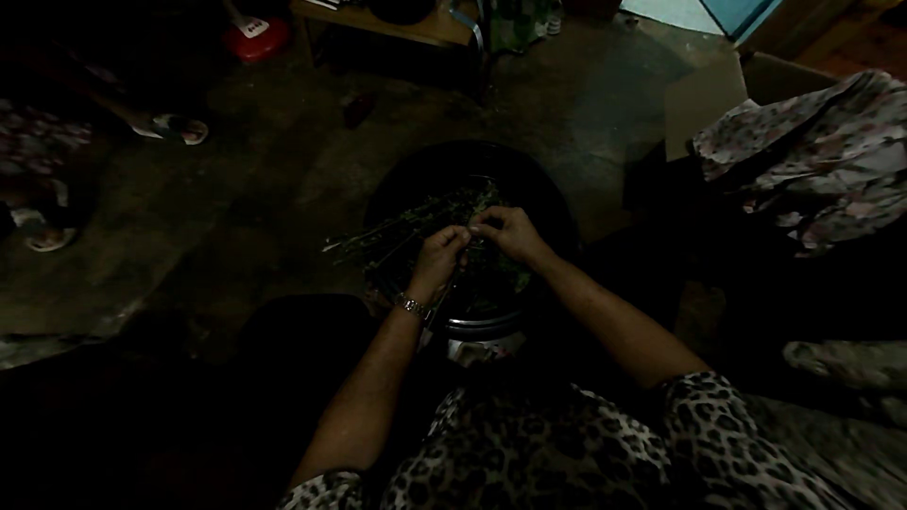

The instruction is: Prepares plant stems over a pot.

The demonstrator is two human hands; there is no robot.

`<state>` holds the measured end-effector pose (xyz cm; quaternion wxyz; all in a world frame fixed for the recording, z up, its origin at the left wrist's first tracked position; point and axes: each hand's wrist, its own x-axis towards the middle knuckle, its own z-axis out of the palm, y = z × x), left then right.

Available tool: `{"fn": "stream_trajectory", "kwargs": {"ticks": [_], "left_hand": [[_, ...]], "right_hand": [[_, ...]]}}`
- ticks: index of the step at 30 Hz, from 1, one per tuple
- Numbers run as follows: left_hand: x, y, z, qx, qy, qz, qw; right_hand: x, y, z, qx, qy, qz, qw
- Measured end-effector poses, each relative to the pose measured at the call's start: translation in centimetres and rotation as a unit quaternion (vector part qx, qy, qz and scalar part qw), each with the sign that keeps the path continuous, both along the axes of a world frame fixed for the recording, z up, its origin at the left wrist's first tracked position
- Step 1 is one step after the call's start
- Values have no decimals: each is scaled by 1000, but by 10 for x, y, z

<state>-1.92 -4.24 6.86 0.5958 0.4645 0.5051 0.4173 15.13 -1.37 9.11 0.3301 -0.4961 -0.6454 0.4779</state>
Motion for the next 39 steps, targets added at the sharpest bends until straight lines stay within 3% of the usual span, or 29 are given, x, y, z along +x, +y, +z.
{"fn": "stream_trajectory", "kwargs": {"ticks": [10,16,20,28,34,39], "left_hand": [[-1,1,-6,89,85,17,992],[-6,-5,7,30,50,13,998],[-10,-8,11,1,-9,3,1000],[-5,-5,8,-15,-28,-24,999],[-8,-5,4,-13,-26,-47,998],[-1,-3,7,11,13,-28,999]], "right_hand": [[1,-2,3,41,-111,28,993],[9,6,14,59,-249,52,965],[27,15,6,76,-227,45,970],[15,9,5,35,-36,30,998],[14,6,9,36,-20,24,999],[14,6,0,76,-98,42,991]]}}
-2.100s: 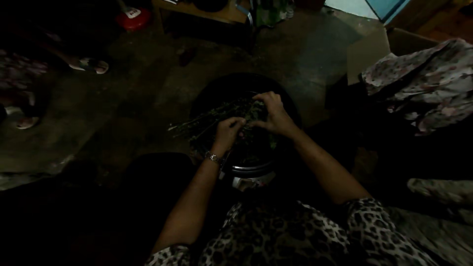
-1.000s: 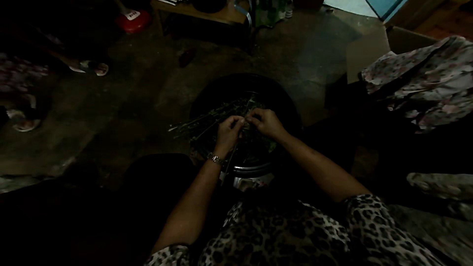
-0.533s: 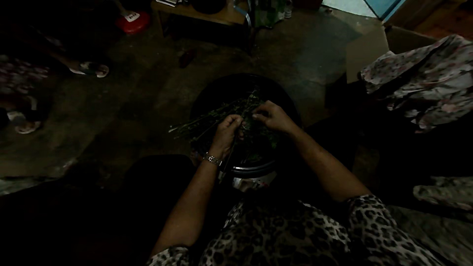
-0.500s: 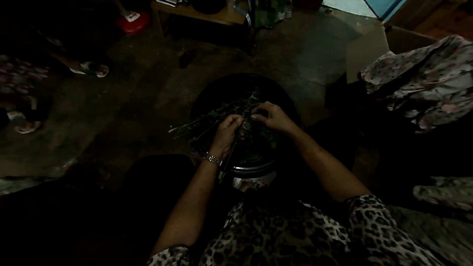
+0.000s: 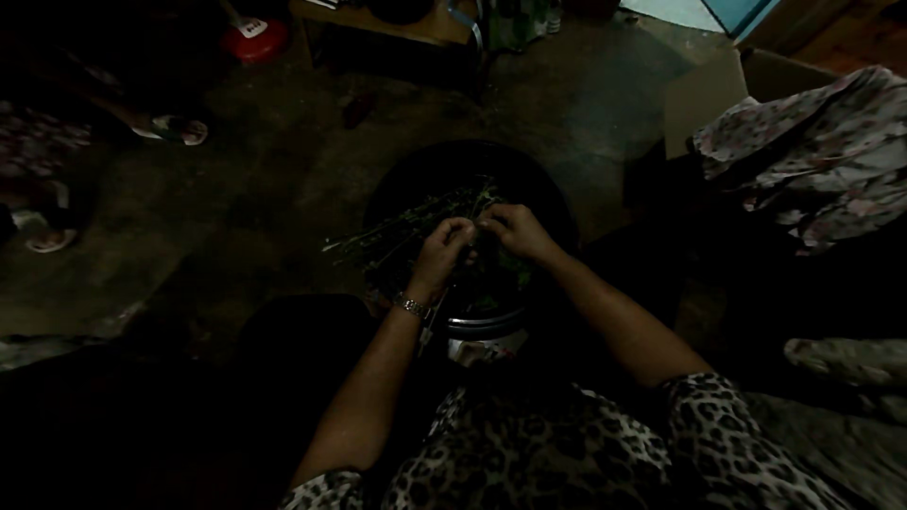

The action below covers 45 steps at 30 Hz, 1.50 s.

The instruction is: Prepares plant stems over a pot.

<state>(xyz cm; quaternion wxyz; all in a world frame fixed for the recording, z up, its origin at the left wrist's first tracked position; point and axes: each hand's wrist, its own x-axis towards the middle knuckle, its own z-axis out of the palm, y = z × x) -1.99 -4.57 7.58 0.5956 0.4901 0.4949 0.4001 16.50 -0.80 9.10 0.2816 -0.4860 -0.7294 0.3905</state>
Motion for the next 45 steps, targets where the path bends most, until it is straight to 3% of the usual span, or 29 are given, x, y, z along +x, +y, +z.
{"fn": "stream_trajectory", "kwargs": {"ticks": [7,17,20,23,28,34,37,40,45], "left_hand": [[2,-2,0,-5,-3,50,999],[-7,-1,-4,15,55,-37,998],[-6,-3,-2,-16,15,-20,1000],[-8,4,-1,-44,-30,31,998],[-14,6,-2,-46,-92,32,994],[-11,-1,3,-56,-71,7,996],[-10,-1,3,-72,-74,1,995],[-8,-2,4,-78,-67,-8,995],[-9,-1,1,-76,-93,-24,992]], "right_hand": [[-3,-3,5,40,-98,66,992],[-5,-9,2,118,-129,118,978],[-3,-5,7,72,-108,147,981],[8,0,10,31,-98,117,988],[32,10,11,95,-185,74,975],[18,2,8,187,-48,-15,981],[3,-2,-2,249,-54,-31,967],[-5,-3,-7,228,-77,-46,969],[-5,-3,-6,197,-9,-30,980]]}}
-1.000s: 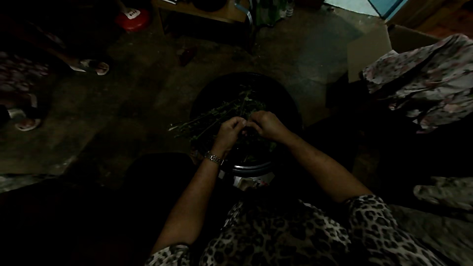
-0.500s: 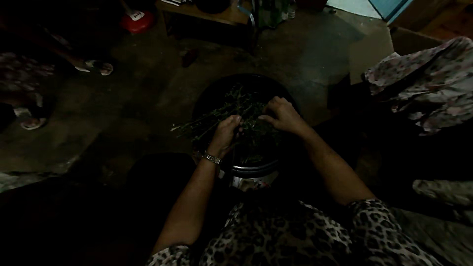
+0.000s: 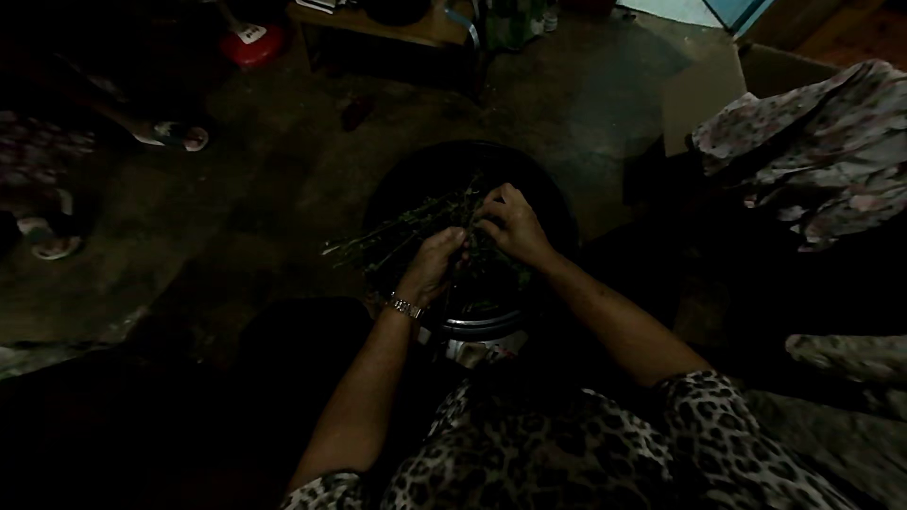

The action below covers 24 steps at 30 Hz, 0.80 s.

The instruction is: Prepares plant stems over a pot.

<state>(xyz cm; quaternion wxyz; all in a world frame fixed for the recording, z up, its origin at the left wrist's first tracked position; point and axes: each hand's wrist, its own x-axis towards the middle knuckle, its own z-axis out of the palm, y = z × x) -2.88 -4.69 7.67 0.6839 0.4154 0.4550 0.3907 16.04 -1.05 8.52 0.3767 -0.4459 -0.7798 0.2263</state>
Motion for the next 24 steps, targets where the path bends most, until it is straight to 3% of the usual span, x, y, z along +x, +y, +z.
{"fn": "stream_trajectory", "kwargs": {"ticks": [3,5,8,13,18,24], "left_hand": [[-3,1,-2,20,86,5,996],[-3,1,0,54,241,15,969],[-1,8,-7,114,335,7,935],[3,3,-10,229,261,-8,938],[9,2,-5,192,200,36,960],[3,5,-12,220,184,36,957]], "right_hand": [[5,1,2,3,-19,19,1000],[8,1,5,-3,-66,25,997],[7,0,4,3,-123,25,992],[2,-4,4,12,-184,38,982],[2,-4,2,35,-187,66,980],[0,-6,5,9,-195,114,974]]}}
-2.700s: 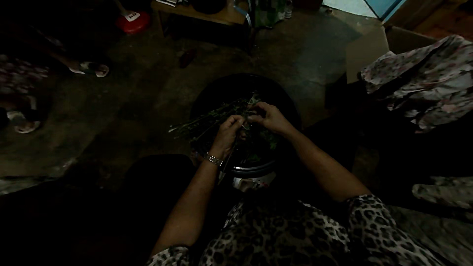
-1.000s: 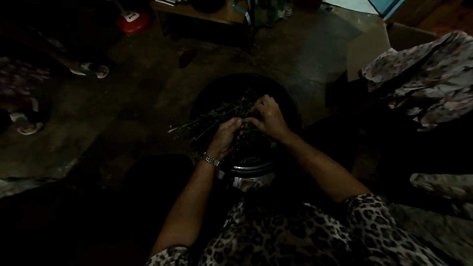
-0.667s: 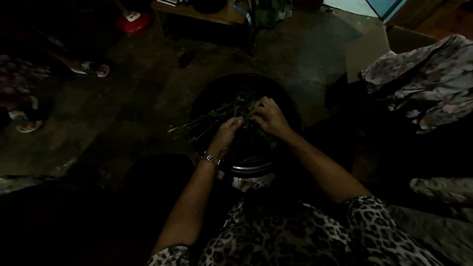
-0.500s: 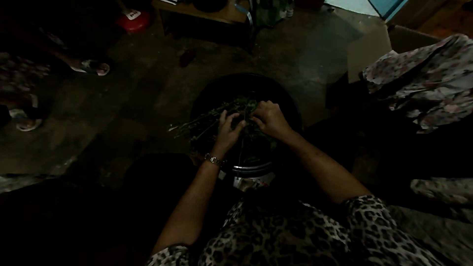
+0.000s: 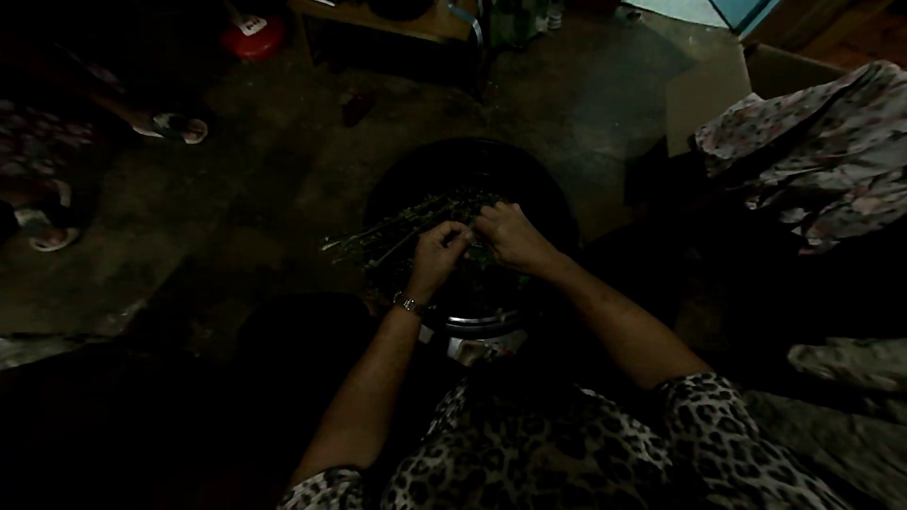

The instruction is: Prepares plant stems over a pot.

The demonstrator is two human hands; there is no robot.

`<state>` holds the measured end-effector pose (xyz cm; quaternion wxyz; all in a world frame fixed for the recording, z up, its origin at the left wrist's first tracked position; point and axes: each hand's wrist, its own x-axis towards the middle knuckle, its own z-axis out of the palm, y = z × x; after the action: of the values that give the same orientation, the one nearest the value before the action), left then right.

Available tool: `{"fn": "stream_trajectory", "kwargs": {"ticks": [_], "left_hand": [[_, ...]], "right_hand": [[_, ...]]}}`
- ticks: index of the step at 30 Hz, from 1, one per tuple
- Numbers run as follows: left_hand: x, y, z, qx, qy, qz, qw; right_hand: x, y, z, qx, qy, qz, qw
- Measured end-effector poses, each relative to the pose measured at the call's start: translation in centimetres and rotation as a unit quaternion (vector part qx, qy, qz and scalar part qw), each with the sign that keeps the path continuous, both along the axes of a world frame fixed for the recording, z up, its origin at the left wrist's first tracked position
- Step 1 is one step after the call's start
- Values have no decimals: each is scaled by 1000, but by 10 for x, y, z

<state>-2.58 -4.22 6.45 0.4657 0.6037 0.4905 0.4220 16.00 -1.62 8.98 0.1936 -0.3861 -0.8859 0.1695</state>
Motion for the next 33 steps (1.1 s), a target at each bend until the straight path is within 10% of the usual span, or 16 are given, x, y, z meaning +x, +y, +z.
{"fn": "stream_trajectory", "kwargs": {"ticks": [11,18,33], "left_hand": [[-8,-5,11,-94,-123,-22,988],[-6,-5,10,-103,-167,-27,980],[-1,-7,18,-70,-3,28,997]], "right_hand": [[29,19,14,-122,19,-173,977],[18,9,21,-311,222,-74,921],[8,0,8,-162,222,-56,960]]}}
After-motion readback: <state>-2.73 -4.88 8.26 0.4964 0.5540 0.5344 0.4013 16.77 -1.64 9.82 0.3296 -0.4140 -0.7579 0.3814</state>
